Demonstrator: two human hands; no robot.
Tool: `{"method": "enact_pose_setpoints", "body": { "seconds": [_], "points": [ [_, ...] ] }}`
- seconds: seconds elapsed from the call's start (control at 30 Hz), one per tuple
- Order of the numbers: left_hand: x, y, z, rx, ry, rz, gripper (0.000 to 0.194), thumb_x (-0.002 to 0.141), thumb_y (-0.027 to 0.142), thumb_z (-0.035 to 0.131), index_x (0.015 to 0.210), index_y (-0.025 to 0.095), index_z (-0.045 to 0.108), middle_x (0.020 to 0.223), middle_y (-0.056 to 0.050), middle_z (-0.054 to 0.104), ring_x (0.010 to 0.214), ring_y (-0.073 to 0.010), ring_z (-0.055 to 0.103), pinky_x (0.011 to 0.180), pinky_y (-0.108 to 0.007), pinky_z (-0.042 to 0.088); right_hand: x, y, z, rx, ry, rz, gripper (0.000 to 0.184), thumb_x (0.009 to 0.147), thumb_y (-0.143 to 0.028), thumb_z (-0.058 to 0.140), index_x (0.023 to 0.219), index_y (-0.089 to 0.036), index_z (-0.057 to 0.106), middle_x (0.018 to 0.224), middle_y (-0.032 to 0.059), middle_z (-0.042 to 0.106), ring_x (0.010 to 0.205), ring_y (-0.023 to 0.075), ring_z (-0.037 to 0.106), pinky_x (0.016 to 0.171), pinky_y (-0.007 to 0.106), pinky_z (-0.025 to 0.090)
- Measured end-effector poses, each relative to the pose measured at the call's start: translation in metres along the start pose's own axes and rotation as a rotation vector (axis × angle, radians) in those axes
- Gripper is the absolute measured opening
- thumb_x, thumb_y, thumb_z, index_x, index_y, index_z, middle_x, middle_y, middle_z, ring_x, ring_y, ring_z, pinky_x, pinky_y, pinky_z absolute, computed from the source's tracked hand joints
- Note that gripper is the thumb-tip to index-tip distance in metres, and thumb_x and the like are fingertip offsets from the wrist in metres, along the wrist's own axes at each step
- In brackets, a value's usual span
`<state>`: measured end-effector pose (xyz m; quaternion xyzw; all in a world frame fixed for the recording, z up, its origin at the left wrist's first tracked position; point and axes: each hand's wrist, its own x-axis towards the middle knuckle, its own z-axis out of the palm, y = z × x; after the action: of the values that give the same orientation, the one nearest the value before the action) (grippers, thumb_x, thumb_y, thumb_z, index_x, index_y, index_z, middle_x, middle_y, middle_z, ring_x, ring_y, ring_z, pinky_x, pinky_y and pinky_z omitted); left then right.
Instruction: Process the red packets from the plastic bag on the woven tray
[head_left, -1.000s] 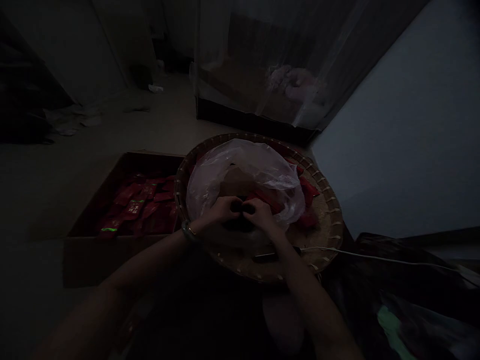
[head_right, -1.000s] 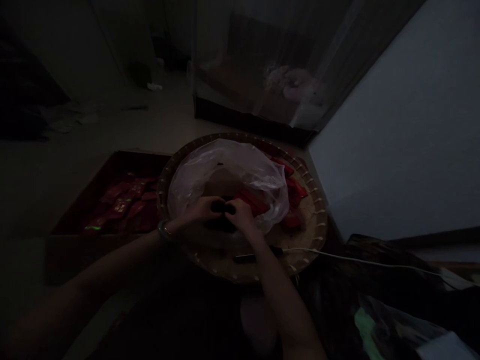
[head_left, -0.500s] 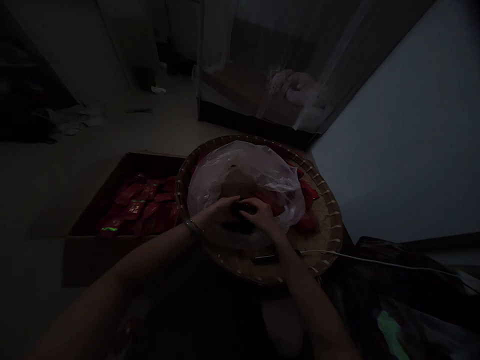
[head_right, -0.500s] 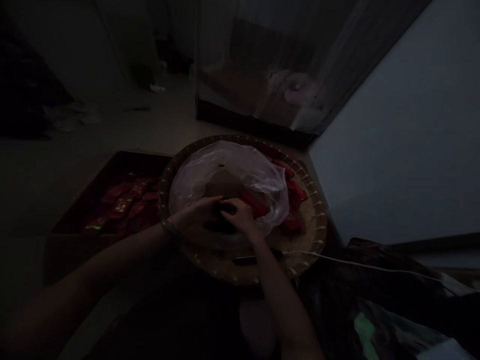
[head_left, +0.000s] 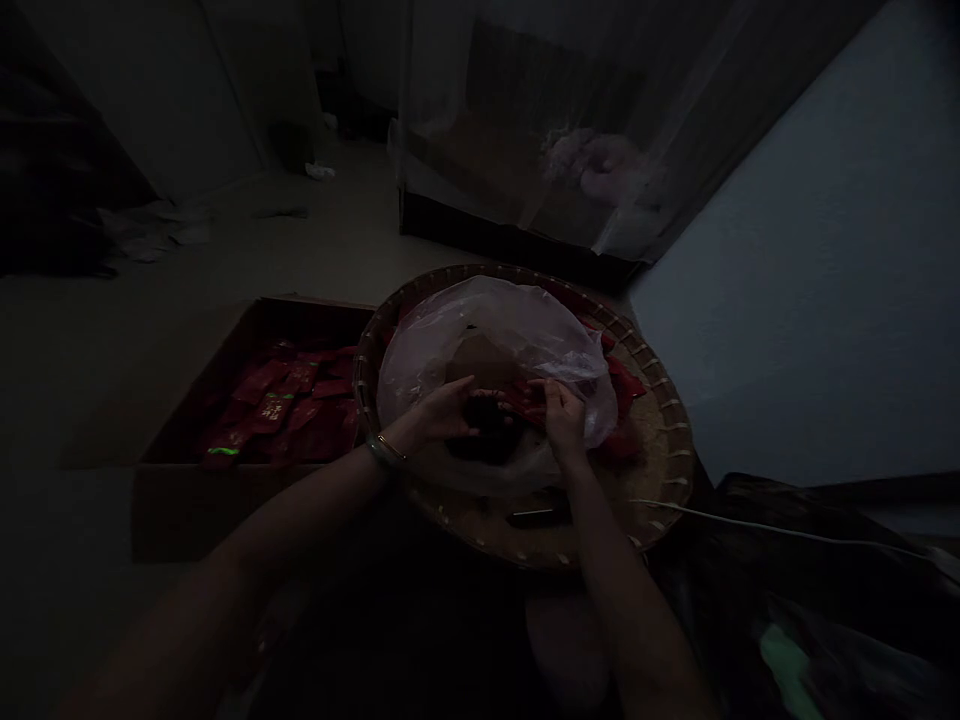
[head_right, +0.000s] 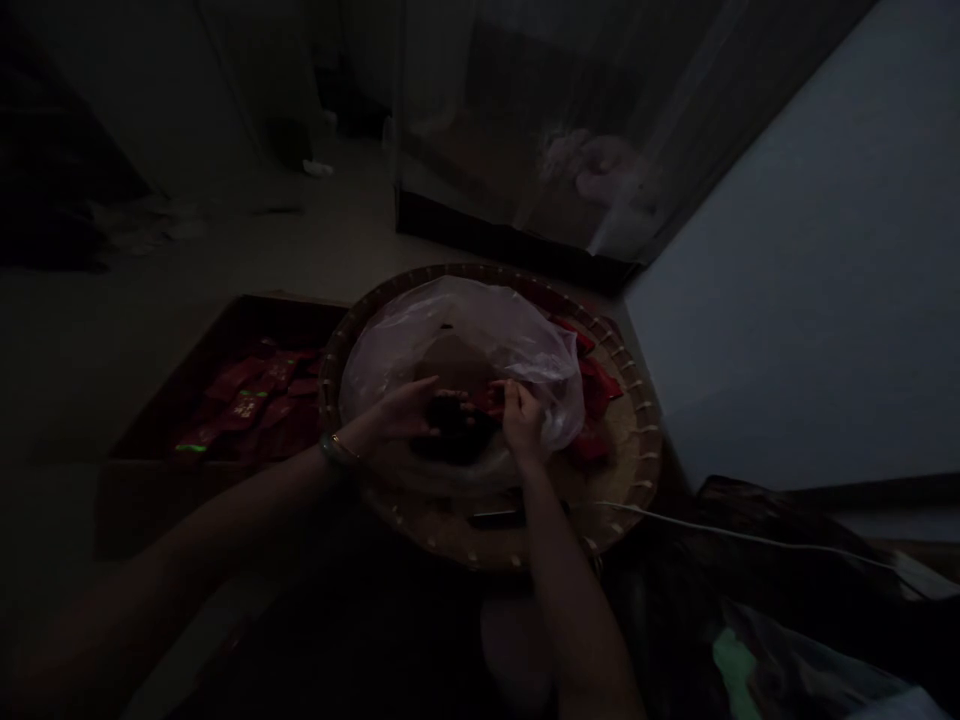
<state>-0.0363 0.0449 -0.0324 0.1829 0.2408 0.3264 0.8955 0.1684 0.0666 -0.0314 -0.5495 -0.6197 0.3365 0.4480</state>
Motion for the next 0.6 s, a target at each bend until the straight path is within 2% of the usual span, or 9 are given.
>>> {"method": "enact_pose_setpoints", "body": {
  "seconds": [0.13,0.27,0.33,0.4,0.5,0.57,0.6],
  "points": [
    [0.004,-0.004,0.003,0.12,0.061,0.042,0.05,0.089,0.048,0.035,0.106,0.011,0.063,0.103,-0.015,0.068,0.098,-0.0241,0.061,0.081,-0.035,0.047,0.005,0.021,-0.004,-0.422,-0.122,-0.161,0.029,0.083,-0.031,0.048,0.098,-0.013,0.066,0.099,0.0107,0.068,0.094,0.0227,0.061,0.086,0.036,0.045],
    [0.01,-0.015,0.001,0.518,0.145,0.183,0.053,0.089,0.052,0.036,0.095,0.012,0.07,0.101,-0.01,0.069,0.106,-0.0222,0.058,0.094,-0.032,0.04,0.008,0.041,-0.009,-0.805,-0.224,-0.121,0.041,0.08,-0.031,0.058,0.114,-0.01,0.059,0.109,0.0178,0.063,0.103,0.0278,0.057,0.091,0.041,0.041],
    [0.012,-0.018,0.0,0.702,0.155,0.278,0.049,0.088,0.051,0.04,0.095,0.013,0.071,0.101,-0.008,0.07,0.107,-0.0207,0.057,0.097,-0.03,0.038,0.011,0.047,-0.014,-0.88,-0.241,-0.091,0.043,0.08,-0.033,0.059,0.117,-0.009,0.058,0.11,0.0196,0.062,0.103,0.0286,0.058,0.09,0.041,0.041],
    [0.013,-0.019,-0.002,0.79,0.168,0.369,0.044,0.088,0.046,0.044,0.097,0.012,0.07,0.098,-0.008,0.071,0.102,-0.0196,0.06,0.095,-0.03,0.039,0.015,0.052,-0.018,-0.897,-0.266,-0.077,0.04,0.081,-0.031,0.059,0.115,-0.011,0.059,0.107,0.018,0.064,0.1,0.0269,0.06,0.088,0.038,0.042],
    [0.014,-0.019,-0.002,0.846,0.278,0.446,0.033,0.083,0.03,0.053,0.106,0.009,0.065,0.075,-0.006,0.071,0.08,-0.0166,0.065,0.081,-0.028,0.046,0.023,0.056,-0.024,-0.889,-0.282,-0.038,0.028,0.082,-0.026,0.059,0.106,-0.013,0.065,0.1,0.0142,0.068,0.093,0.0237,0.063,0.083,0.033,0.044],
    [0.015,-0.019,-0.002,0.843,0.364,0.45,0.037,0.078,0.02,0.056,0.113,0.009,0.061,0.062,-0.003,0.067,0.067,-0.0142,0.065,0.07,-0.025,0.048,0.026,0.058,-0.026,-0.883,-0.26,-0.005,0.022,0.081,-0.024,0.059,0.098,-0.014,0.069,0.095,0.0127,0.07,0.089,0.0228,0.065,0.079,0.031,0.045],
    [0.015,-0.019,-0.001,0.822,0.391,0.449,0.039,0.077,0.017,0.056,0.116,0.009,0.059,0.062,-0.002,0.067,0.064,-0.0134,0.064,0.066,-0.024,0.048,0.027,0.059,-0.026,-0.882,-0.248,0.005,0.02,0.08,-0.023,0.06,0.095,-0.015,0.07,0.093,0.0124,0.07,0.088,0.0227,0.065,0.078,0.03,0.045]
  ]
}}
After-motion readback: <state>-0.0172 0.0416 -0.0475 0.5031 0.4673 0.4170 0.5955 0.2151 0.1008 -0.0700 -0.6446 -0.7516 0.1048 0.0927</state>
